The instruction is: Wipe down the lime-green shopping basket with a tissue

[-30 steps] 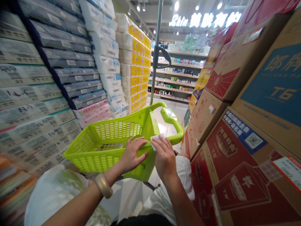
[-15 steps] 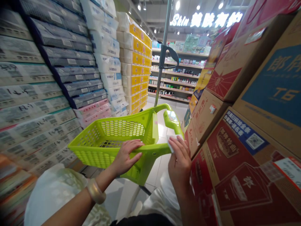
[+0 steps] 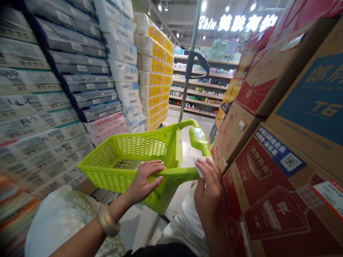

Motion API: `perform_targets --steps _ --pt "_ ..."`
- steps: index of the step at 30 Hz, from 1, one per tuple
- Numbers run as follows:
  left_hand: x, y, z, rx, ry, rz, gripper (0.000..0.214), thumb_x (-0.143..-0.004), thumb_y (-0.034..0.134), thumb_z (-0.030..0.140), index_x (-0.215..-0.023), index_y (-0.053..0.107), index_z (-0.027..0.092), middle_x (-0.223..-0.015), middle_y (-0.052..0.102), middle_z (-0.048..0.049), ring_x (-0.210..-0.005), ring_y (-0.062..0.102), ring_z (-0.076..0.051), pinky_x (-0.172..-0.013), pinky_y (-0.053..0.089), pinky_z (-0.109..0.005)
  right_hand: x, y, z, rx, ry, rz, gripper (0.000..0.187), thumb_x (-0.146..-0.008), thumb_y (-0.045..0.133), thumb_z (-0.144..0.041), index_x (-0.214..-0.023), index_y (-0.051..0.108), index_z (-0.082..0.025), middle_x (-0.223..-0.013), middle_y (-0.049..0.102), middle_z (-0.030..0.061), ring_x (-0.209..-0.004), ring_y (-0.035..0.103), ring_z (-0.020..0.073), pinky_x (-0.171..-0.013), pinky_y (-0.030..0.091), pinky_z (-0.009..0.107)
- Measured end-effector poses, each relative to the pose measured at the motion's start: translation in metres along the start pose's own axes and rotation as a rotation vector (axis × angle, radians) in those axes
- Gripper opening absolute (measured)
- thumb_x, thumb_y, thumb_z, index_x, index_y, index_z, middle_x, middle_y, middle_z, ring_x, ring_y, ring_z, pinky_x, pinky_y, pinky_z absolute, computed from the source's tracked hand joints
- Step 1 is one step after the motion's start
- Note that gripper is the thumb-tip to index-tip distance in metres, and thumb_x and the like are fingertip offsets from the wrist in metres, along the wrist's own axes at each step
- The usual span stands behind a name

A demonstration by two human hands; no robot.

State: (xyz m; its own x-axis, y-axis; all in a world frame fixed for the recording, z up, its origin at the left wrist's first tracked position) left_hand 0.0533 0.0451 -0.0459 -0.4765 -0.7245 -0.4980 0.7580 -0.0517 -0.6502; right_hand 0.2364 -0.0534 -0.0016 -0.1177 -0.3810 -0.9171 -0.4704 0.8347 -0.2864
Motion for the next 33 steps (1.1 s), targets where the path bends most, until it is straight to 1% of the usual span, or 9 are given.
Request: perform_targets --steps 3,5,9,12,18,24,26,30,33 --pt "-0.001 0.0 0.001 -0.009 0.01 0.009 0.026 -0.084 0.055 0.037 -0.102 0.069 0.025 -0.109 0.072 -0.0043 -0.115 0.057 -0.026 -0.1 0.038 -0.045 0.006 0.022 -0.025 -0.033 -0.119 -0.181 0.034 -0.092 0.044 -0.006 -0.111 0.067 -0.023 -0.112 0.073 0.0045 -0.12 0.06 0.02 -0.114 0.035 0.044" --pt "-0.002 0.0 0.0 -0.001 0.017 0.009 0.025 -0.084 0.055 0.036 -0.102 0.069 0.025 -0.109 0.072 -0.004 -0.115 0.058 -0.025 -0.1 0.039 -0.044 0.01 0.026 -0.032 -0.053 -0.171 -0.221 0.036 -0.091 0.044 -0.004 -0.112 0.067 -0.023 -0.111 0.074 0.0031 -0.119 0.061 0.0178 -0.115 0.033 0.04" --pt "-0.003 -0.002 -0.006 0.034 0.027 0.002 0.024 -0.085 0.054 0.036 -0.1 0.07 0.025 -0.107 0.073 -0.0035 -0.115 0.058 -0.025 -0.1 0.038 -0.044 0.004 0.002 -0.004 0.011 -0.069 -0.062 0.035 -0.091 0.044 -0.005 -0.111 0.067 -0.021 -0.111 0.073 0.006 -0.122 0.059 0.0215 -0.115 0.031 0.048" --pt "-0.005 -0.004 -0.011 0.058 0.035 0.026 0.025 -0.086 0.053 0.038 -0.097 0.072 0.025 -0.106 0.073 -0.0034 -0.114 0.058 -0.025 -0.1 0.038 -0.044 0.0 -0.013 0.011 0.007 -0.002 0.015 0.033 -0.093 0.042 -0.008 -0.112 0.067 -0.02 -0.111 0.072 0.0083 -0.12 0.059 0.0236 -0.112 0.035 0.053" --pt "-0.011 -0.01 -0.026 0.093 0.007 0.06 0.028 -0.088 0.051 0.041 -0.086 0.074 0.026 -0.098 0.075 -0.0027 -0.111 0.06 -0.024 -0.099 0.04 -0.043 0.006 0.002 -0.008 -0.114 -0.075 -0.122 0.033 -0.092 0.046 -0.006 -0.111 0.068 -0.022 -0.112 0.073 0.0062 -0.119 0.061 0.0229 -0.111 0.039 0.052" --pt "-0.013 -0.019 -0.041 0.166 -0.049 0.1 0.035 -0.089 0.048 0.043 -0.077 0.075 0.024 -0.094 0.075 -0.0043 -0.105 0.062 -0.024 -0.097 0.044 -0.042 0.009 -0.01 0.02 -0.241 0.197 0.081 0.026 -0.094 0.049 -0.014 -0.11 0.068 -0.02 -0.115 0.07 0.0098 -0.118 0.061 0.0259 -0.104 0.046 0.053" --pt "-0.013 -0.024 -0.042 0.193 -0.07 0.109 0.036 -0.088 0.048 0.043 -0.073 0.074 0.023 -0.092 0.076 -0.0047 -0.102 0.064 -0.024 -0.096 0.045 -0.042 0.011 -0.008 0.008 -0.262 0.144 0.032 0.027 -0.094 0.049 -0.012 -0.111 0.068 -0.02 -0.115 0.071 0.0093 -0.118 0.061 0.026 -0.106 0.044 0.054" --pt "-0.012 -0.032 -0.048 0.225 -0.117 0.084 0.039 -0.088 0.048 0.042 -0.068 0.074 0.022 -0.096 0.075 -0.0053 -0.098 0.065 -0.024 -0.094 0.048 -0.04 0.015 -0.001 -0.022 -0.312 -0.077 -0.094 0.031 -0.091 0.051 -0.006 -0.11 0.069 -0.023 -0.11 0.074 0.006 -0.115 0.064 0.0245 -0.106 0.046 0.051" --pt "-0.013 -0.036 -0.059 0.242 -0.126 0.09 0.041 -0.087 0.05 0.047 -0.066 0.074 0.022 -0.094 0.075 -0.0062 -0.094 0.067 -0.023 -0.09 0.051 -0.04 0.011 -0.005 -0.007 -0.341 0.086 -0.021 0.029 -0.092 0.05 -0.009 -0.111 0.068 -0.022 -0.112 0.073 0.0071 -0.115 0.064 0.0249 -0.104 0.048 0.051"
Point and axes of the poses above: each hand's wrist, its own x-axis away from the middle knuckle, its own y-axis out of the palm, z = x × y, the point moved 8 cm from there along -x, towards the middle knuckle
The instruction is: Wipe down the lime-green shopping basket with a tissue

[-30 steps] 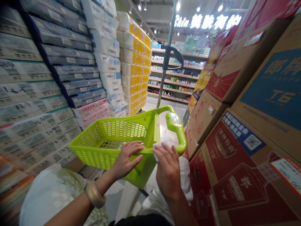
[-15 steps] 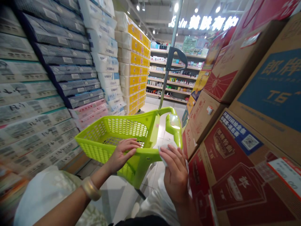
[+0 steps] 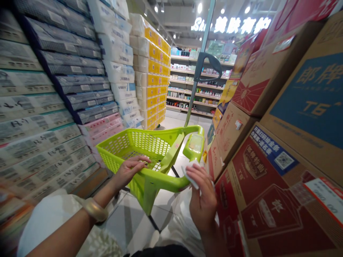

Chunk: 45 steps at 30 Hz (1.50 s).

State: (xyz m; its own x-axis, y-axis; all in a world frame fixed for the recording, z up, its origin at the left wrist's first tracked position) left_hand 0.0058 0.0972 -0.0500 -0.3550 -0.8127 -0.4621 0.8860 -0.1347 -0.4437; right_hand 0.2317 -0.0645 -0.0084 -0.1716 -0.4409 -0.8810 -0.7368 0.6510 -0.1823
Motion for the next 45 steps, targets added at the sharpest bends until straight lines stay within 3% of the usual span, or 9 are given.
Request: perform_targets --steps 6,13,16,19,24,29,35,41,45 --pt "0.008 -0.011 0.008 -0.166 0.033 0.089 0.032 -0.088 0.05 0.043 -0.093 0.075 0.025 -0.108 0.072 -0.0055 -0.112 0.059 -0.026 -0.106 0.039 -0.048 0.002 0.015 -0.027 0.016 -0.153 -0.18 0.029 -0.094 0.049 -0.011 -0.112 0.067 -0.024 -0.111 0.074 0.0056 -0.116 0.064 0.0234 -0.106 0.047 0.048" --pt "0.039 0.02 0.093 -0.201 0.206 -0.014 0.049 -0.081 0.063 0.044 -0.126 0.058 0.025 -0.127 0.061 -0.0096 -0.123 0.051 -0.029 -0.108 0.038 -0.048 0.001 0.004 -0.008 0.041 0.059 -0.025 0.029 -0.093 0.05 -0.011 -0.113 0.067 -0.022 -0.117 0.071 0.0084 -0.118 0.062 0.0251 -0.103 0.049 0.049" --pt "0.045 0.033 0.111 -0.228 0.268 -0.052 0.054 -0.077 0.067 0.043 -0.126 0.056 0.023 -0.125 0.062 -0.0107 -0.12 0.053 -0.03 -0.107 0.039 -0.048 0.006 0.024 -0.036 -0.013 -0.161 -0.224 0.031 -0.094 0.049 -0.011 -0.117 0.066 -0.023 -0.115 0.072 0.0062 -0.119 0.062 0.0234 -0.104 0.048 0.046" --pt "0.047 0.036 0.113 -0.266 0.283 -0.025 0.051 -0.076 0.067 0.043 -0.122 0.058 0.023 -0.12 0.064 -0.0101 -0.117 0.055 -0.03 -0.106 0.039 -0.049 0.009 0.03 -0.048 -0.047 -0.263 -0.269 0.029 -0.095 0.049 -0.012 -0.117 0.065 -0.023 -0.111 0.074 0.0054 -0.117 0.063 0.022 -0.104 0.049 0.043" --pt "0.047 0.032 0.106 -0.313 0.244 0.037 0.047 -0.076 0.069 0.043 -0.117 0.06 0.025 -0.116 0.066 -0.0089 -0.114 0.057 -0.029 -0.101 0.042 -0.047 0.0 0.023 -0.029 0.021 -0.074 -0.132 0.032 -0.094 0.047 -0.008 -0.117 0.065 -0.023 -0.117 0.071 0.0077 -0.12 0.061 0.0236 -0.102 0.05 0.046" --pt "0.047 0.03 0.104 -0.266 0.282 0.061 0.04 -0.078 0.065 0.039 -0.114 0.061 0.022 -0.112 0.068 -0.0084 -0.109 0.06 -0.027 -0.098 0.044 -0.045 0.011 0.042 -0.056 -0.08 -0.288 -0.284 0.029 -0.097 0.047 -0.012 -0.116 0.065 -0.023 -0.11 0.074 0.005 -0.117 0.063 0.0213 -0.104 0.049 0.043" --pt "0.046 0.026 0.106 -0.247 0.253 0.065 0.034 -0.073 0.073 0.033 -0.104 0.064 0.024 -0.11 0.069 -0.0064 -0.106 0.061 -0.026 -0.096 0.045 -0.044 0.009 0.026 -0.018 -0.082 0.005 -0.001 0.031 -0.092 0.051 -0.006 -0.114 0.066 -0.022 -0.116 0.071 0.007 -0.118 0.062 0.024 -0.101 0.051 0.047" --pt "0.049 0.021 0.11 -0.211 0.297 0.078 0.03 -0.073 0.072 0.033 -0.101 0.064 0.023 -0.106 0.07 -0.0055 -0.104 0.061 -0.025 -0.095 0.044 -0.042 0.029 0.033 -0.038 -0.041 -0.218 -0.08 0.032 -0.092 0.053 -0.007 -0.116 0.067 -0.022 -0.114 0.072 0.0065 -0.118 0.062 0.0243 -0.098 0.053 0.045" --pt "0.048 0.021 0.109 -0.224 0.293 0.065 0.034 -0.07 0.075 0.028 -0.102 0.063 0.023 -0.107 0.069 -0.0045 -0.103 0.061 -0.024 -0.094 0.043 -0.041 0.025 0.02 -0.009 -0.024 -0.022 0.129 0.029 -0.092 0.053 -0.008 -0.113 0.068 -0.021 -0.115 0.07 0.0088 -0.11 0.066 0.0247 -0.095 0.054 0.048"
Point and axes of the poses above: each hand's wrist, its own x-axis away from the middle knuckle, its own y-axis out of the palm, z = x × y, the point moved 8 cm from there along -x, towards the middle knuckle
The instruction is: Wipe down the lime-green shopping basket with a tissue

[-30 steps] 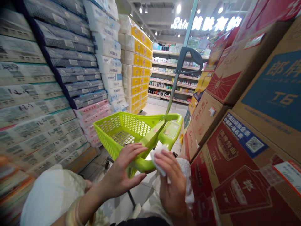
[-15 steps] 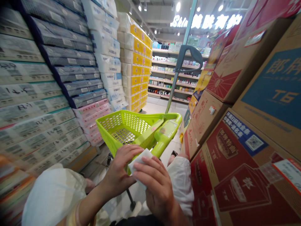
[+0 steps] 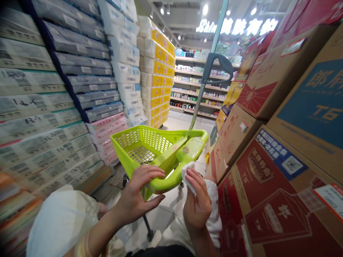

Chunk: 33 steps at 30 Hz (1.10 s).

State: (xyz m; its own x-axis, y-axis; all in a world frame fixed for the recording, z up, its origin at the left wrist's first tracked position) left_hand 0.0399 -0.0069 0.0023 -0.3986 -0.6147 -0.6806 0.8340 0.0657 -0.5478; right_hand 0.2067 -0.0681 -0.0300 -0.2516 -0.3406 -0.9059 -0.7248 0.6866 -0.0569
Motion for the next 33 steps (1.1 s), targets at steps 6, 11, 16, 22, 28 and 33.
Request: perform_targets --steps 6,11,16,22,28,33 --pt "0.0 -0.002 -0.002 0.015 -0.002 0.021 0.026 -0.074 0.072 0.03 -0.097 0.064 0.023 -0.105 0.07 -0.0044 -0.102 0.061 -0.024 -0.093 0.042 -0.04 0.013 0.008 -0.022 0.004 -0.125 -0.1 0.03 -0.09 0.056 -0.007 -0.113 0.069 -0.021 -0.112 0.071 0.0083 -0.112 0.065 0.0259 -0.096 0.053 0.049" --pt "0.0 -0.003 -0.003 0.019 -0.027 -0.002 0.024 -0.072 0.072 0.027 -0.095 0.064 0.023 -0.104 0.07 -0.0036 -0.101 0.061 -0.023 -0.093 0.042 -0.04 0.008 0.001 -0.011 -0.01 -0.067 -0.022 0.031 -0.09 0.055 -0.005 -0.113 0.068 -0.022 -0.111 0.071 0.0078 -0.107 0.066 0.0241 -0.093 0.054 0.046" --pt "0.0 -0.006 -0.001 0.049 -0.005 0.028 0.02 -0.076 0.069 0.031 -0.093 0.063 0.023 -0.103 0.07 -0.0043 -0.102 0.061 -0.023 -0.094 0.042 -0.041 0.003 0.019 -0.028 -0.008 -0.164 -0.195 0.031 -0.091 0.056 -0.009 -0.117 0.067 -0.021 -0.116 0.07 0.0089 -0.114 0.062 0.0257 -0.096 0.051 0.047" --pt "0.0 -0.007 -0.004 0.063 -0.02 0.015 0.02 -0.074 0.07 0.03 -0.092 0.063 0.022 -0.098 0.07 -0.0037 -0.1 0.061 -0.023 -0.095 0.042 -0.041 -0.023 0.027 -0.027 0.001 -0.162 -0.279 0.027 -0.094 0.049 -0.011 -0.114 0.065 -0.022 -0.112 0.072 0.0074 -0.116 0.061 0.0235 -0.097 0.052 0.044" --pt "0.001 -0.011 -0.004 0.074 -0.003 0.023 0.018 -0.078 0.066 0.034 -0.091 0.063 0.022 -0.096 0.07 -0.0044 -0.102 0.06 -0.025 -0.096 0.041 -0.043 -0.037 0.049 -0.041 -0.082 -0.194 -0.549 0.024 -0.094 0.049 -0.012 -0.11 0.063 -0.022 -0.11 0.072 0.0058 -0.116 0.061 0.0215 -0.102 0.048 0.044" --pt "0.002 -0.014 -0.007 0.07 -0.036 0.008 0.017 -0.077 0.065 0.034 -0.088 0.063 0.022 -0.093 0.07 -0.0045 -0.106 0.058 -0.027 -0.097 0.04 -0.044 -0.052 0.05 -0.036 -0.064 -0.126 -0.533 0.025 -0.095 0.045 -0.01 -0.104 0.065 -0.023 -0.101 0.074 0.0052 -0.109 0.065 0.0204 -0.095 0.053 0.04"
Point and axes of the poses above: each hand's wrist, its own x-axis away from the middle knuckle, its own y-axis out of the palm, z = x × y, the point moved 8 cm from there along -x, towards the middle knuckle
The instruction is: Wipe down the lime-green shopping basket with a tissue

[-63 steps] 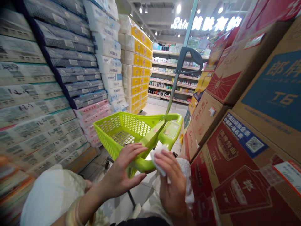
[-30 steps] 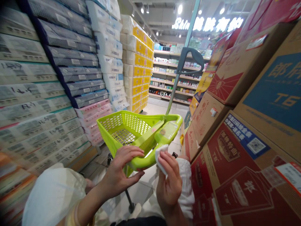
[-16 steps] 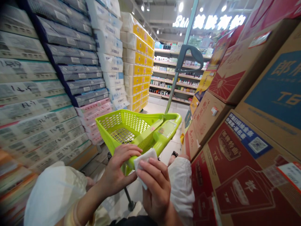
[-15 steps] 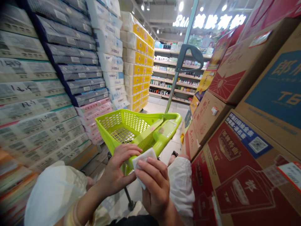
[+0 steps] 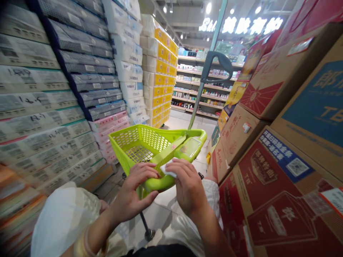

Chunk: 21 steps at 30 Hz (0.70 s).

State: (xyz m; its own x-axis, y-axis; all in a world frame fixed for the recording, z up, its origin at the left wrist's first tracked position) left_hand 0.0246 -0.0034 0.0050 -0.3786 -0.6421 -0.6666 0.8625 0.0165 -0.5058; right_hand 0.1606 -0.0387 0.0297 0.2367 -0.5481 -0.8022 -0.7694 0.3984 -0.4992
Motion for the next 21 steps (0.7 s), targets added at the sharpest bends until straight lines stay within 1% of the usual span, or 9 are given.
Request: perform_targets --steps 2,5,7,10,12,14,17,19,21 --pt "0.001 -0.001 -0.001 0.002 -0.002 -0.007 0.018 -0.077 0.064 0.036 -0.089 0.063 0.022 -0.093 0.07 -0.0048 -0.107 0.057 -0.027 -0.098 0.04 -0.044 -0.001 0.001 -0.003 -0.001 0.003 -0.017 0.025 -0.095 0.046 -0.01 -0.104 0.066 -0.022 -0.103 0.074 0.0057 -0.109 0.065 0.0205 -0.096 0.053 0.041" --pt "0.002 -0.001 0.0 0.019 0.009 -0.027 0.018 -0.08 0.059 0.037 -0.09 0.063 0.022 -0.094 0.07 -0.006 -0.109 0.057 -0.028 -0.098 0.039 -0.045 0.005 0.008 -0.014 -0.055 -0.09 -0.07 0.022 -0.095 0.05 -0.011 -0.108 0.065 -0.021 -0.107 0.074 0.0062 -0.112 0.064 0.0198 -0.097 0.052 0.04" --pt "0.002 -0.002 -0.001 0.033 0.0 -0.042 0.02 -0.083 0.055 0.038 -0.09 0.063 0.022 -0.095 0.07 -0.0061 -0.11 0.056 -0.028 -0.099 0.039 -0.045 0.01 0.005 -0.012 -0.058 -0.105 -0.004 0.022 -0.095 0.05 -0.011 -0.108 0.065 -0.02 -0.107 0.074 0.0067 -0.112 0.064 0.0201 -0.097 0.053 0.04" --pt "0.003 -0.003 -0.004 0.044 -0.032 -0.056 0.023 -0.085 0.05 0.041 -0.091 0.064 0.022 -0.094 0.07 -0.0057 -0.113 0.055 -0.029 -0.1 0.038 -0.047 0.022 -0.007 0.003 0.011 -0.014 0.185 0.025 -0.095 0.047 -0.011 -0.108 0.066 -0.021 -0.107 0.073 0.0076 -0.111 0.065 0.0217 -0.096 0.054 0.043" --pt "0.004 -0.004 -0.005 0.041 -0.046 -0.062 0.025 -0.087 0.048 0.041 -0.089 0.064 0.023 -0.093 0.071 -0.0055 -0.113 0.055 -0.029 -0.101 0.037 -0.047 0.033 -0.008 0.004 0.055 0.024 0.271 0.026 -0.095 0.047 -0.011 -0.11 0.066 -0.021 -0.11 0.072 0.0084 -0.111 0.065 0.0226 -0.095 0.053 0.044" --pt "0.004 -0.006 -0.005 0.042 -0.044 -0.052 0.026 -0.087 0.046 0.041 -0.088 0.065 0.022 -0.092 0.071 -0.0053 -0.113 0.055 -0.028 -0.101 0.037 -0.047 0.045 -0.002 -0.006 0.07 -0.003 0.303 0.027 -0.093 0.051 -0.01 -0.113 0.065 -0.02 -0.111 0.071 0.009 -0.11 0.065 0.0228 -0.094 0.054 0.043" --pt "0.003 -0.008 -0.006 0.054 -0.046 -0.029 0.027 -0.087 0.046 0.041 -0.086 0.065 0.022 -0.09 0.07 -0.0049 -0.112 0.056 -0.028 -0.1 0.038 -0.046 0.058 0.01 -0.024 0.099 -0.128 0.305 0.026 -0.091 0.056 -0.01 -0.11 0.068 -0.022 -0.107 0.071 0.0068 -0.106 0.065 0.0213 -0.089 0.056 0.039" --pt "0.003 -0.01 -0.006 0.067 -0.055 -0.025 0.026 -0.086 0.046 0.039 -0.086 0.066 0.023 -0.09 0.071 -0.0046 -0.111 0.056 -0.028 -0.1 0.038 -0.046 0.061 0.01 -0.019 0.134 -0.129 0.338 0.027 -0.091 0.056 -0.01 -0.111 0.068 -0.023 -0.107 0.071 0.0062 -0.104 0.065 0.0212 -0.088 0.055 0.039" --pt "0.003 -0.01 -0.007 0.075 -0.058 -0.032 0.025 -0.086 0.046 0.037 -0.086 0.066 0.022 -0.089 0.071 -0.0044 -0.111 0.056 -0.028 -0.1 0.038 -0.046 0.061 0.003 -0.004 0.148 -0.039 0.402 0.029 -0.091 0.055 -0.008 -0.113 0.067 -0.023 -0.11 0.069 0.0073 -0.104 0.065 0.022 -0.088 0.055 0.042"
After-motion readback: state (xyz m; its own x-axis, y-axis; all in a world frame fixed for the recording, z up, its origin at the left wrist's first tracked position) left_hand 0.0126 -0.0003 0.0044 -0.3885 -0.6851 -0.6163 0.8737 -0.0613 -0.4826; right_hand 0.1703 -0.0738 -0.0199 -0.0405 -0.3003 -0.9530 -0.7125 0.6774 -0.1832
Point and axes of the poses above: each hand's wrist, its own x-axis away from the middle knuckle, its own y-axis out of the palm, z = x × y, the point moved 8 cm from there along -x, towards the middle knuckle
